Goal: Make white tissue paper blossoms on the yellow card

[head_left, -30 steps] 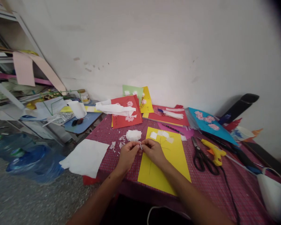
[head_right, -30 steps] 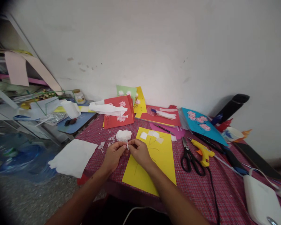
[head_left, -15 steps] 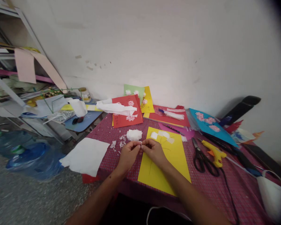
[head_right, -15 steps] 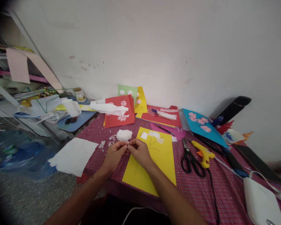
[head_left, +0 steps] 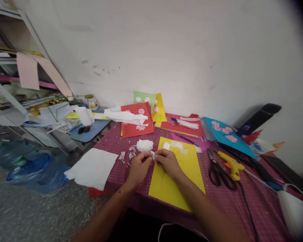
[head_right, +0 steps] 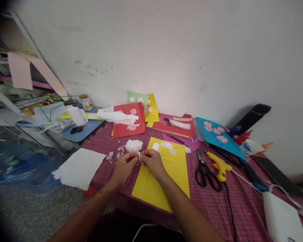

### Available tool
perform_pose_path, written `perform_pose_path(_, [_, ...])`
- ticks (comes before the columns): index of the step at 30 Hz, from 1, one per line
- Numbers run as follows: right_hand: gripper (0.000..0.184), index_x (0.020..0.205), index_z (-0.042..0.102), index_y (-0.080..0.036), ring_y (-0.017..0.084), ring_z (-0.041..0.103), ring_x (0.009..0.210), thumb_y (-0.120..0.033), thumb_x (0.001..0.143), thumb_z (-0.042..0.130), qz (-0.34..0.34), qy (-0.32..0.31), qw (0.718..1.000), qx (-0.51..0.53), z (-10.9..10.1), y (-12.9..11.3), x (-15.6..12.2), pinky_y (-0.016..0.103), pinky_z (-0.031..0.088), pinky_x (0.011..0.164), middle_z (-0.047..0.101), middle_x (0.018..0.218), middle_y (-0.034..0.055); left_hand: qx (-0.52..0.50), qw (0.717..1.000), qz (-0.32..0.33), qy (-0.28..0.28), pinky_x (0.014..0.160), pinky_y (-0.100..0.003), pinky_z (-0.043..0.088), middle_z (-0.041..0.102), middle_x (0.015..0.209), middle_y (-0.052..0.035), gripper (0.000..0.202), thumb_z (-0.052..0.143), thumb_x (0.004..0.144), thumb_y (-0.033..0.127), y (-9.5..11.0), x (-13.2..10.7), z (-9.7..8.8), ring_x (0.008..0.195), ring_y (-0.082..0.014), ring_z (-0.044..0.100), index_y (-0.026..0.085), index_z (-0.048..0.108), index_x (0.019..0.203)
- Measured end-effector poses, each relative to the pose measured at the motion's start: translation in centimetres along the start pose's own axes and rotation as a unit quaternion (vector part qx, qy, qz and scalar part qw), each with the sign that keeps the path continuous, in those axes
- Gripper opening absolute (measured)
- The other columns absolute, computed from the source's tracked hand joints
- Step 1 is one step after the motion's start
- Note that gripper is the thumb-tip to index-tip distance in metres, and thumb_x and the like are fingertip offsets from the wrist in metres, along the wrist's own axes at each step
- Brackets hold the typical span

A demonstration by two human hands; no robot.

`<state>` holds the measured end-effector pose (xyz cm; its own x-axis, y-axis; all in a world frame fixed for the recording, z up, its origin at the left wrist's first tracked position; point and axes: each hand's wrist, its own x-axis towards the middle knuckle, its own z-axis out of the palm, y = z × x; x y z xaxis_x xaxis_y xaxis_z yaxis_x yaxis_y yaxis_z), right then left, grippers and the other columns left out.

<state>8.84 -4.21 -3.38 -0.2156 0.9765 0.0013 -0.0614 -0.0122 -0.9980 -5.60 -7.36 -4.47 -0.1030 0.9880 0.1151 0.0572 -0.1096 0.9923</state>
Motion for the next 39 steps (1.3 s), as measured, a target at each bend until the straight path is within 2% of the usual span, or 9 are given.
perform_pose_path(4, [0.009,0.075,0.068,-0.016,0.012,0.054,0.054,-0.022,0.069,0.066,0.020,-0.015,0.999,0.040,-0.17,0.34,0.17,0.024,0.039,0.051,0.065,0.062,0.0014,0.007,1.000,0.004,-0.001,0.078,-0.029,0.049,0.071,0.088,-0.0050,0.017,0.058,0.079,0.027,-0.02,0.02,0.03,0.083,-0.0183,0.064,0.018,0.069,0.089])
perform_pose_path(14, [0.011,0.074,0.071,-0.015,0.010,0.051,0.050,-0.023,0.068,0.068,0.042,-0.025,0.997,0.062,-0.33,0.37,0.31,0.023,0.037,0.049,0.065,0.060,0.0017,-0.002,1.000,0.002,0.000,0.081,-0.031,0.050,0.071,0.094,-0.0071,0.019,0.061,0.079,0.029,0.06,-0.11,-0.03,0.087,-0.0200,0.065,0.017,0.069,0.093])
perform_pose_path(21, [0.012,0.073,0.071,-0.014,0.010,0.051,0.048,-0.021,0.062,0.072,0.073,-0.028,0.993,0.090,-0.38,0.16,0.45,0.023,0.036,0.048,0.066,0.059,0.0022,-0.002,1.000,0.015,-0.007,0.082,-0.031,0.050,0.070,0.095,-0.0074,0.020,0.062,0.079,0.028,-0.23,-0.12,-0.03,0.088,-0.0194,0.065,0.017,0.067,0.095])
perform_pose_path(30, [0.012,0.072,0.070,-0.014,0.010,0.051,0.050,-0.021,0.063,0.071,0.055,-0.047,0.995,0.071,-0.25,0.06,0.31,0.024,0.038,0.050,0.065,0.061,0.0018,-0.016,1.000,0.004,-0.003,0.080,-0.031,0.050,0.071,0.094,-0.0076,0.021,0.062,0.078,0.029,-0.37,-0.04,0.02,0.085,-0.0191,0.065,0.017,0.068,0.094])
perform_pose_path(36, [0.013,0.077,0.068,-0.014,0.012,0.056,0.055,-0.022,0.066,0.069,0.053,-0.053,0.994,0.083,-0.24,0.04,0.32,0.023,0.039,0.051,0.065,0.062,0.0024,-0.026,1.000,-0.007,-0.016,0.068,-0.027,0.049,0.070,0.081,-0.0039,0.021,0.057,0.080,0.031,0.28,-0.10,0.06,0.072,-0.0164,0.062,0.017,0.069,0.091])
perform_pose_path(39, [0.014,0.080,0.068,-0.014,0.013,0.058,0.057,-0.021,0.067,0.068,0.044,-0.061,0.994,0.081,-0.24,0.08,0.28,0.023,0.039,0.052,0.066,0.064,0.0027,-0.037,0.999,-0.012,-0.015,0.069,-0.027,0.049,0.070,0.081,-0.0037,0.021,0.056,0.081,0.031,0.26,-0.11,0.09,0.072,-0.0163,0.063,0.017,0.068,0.091])
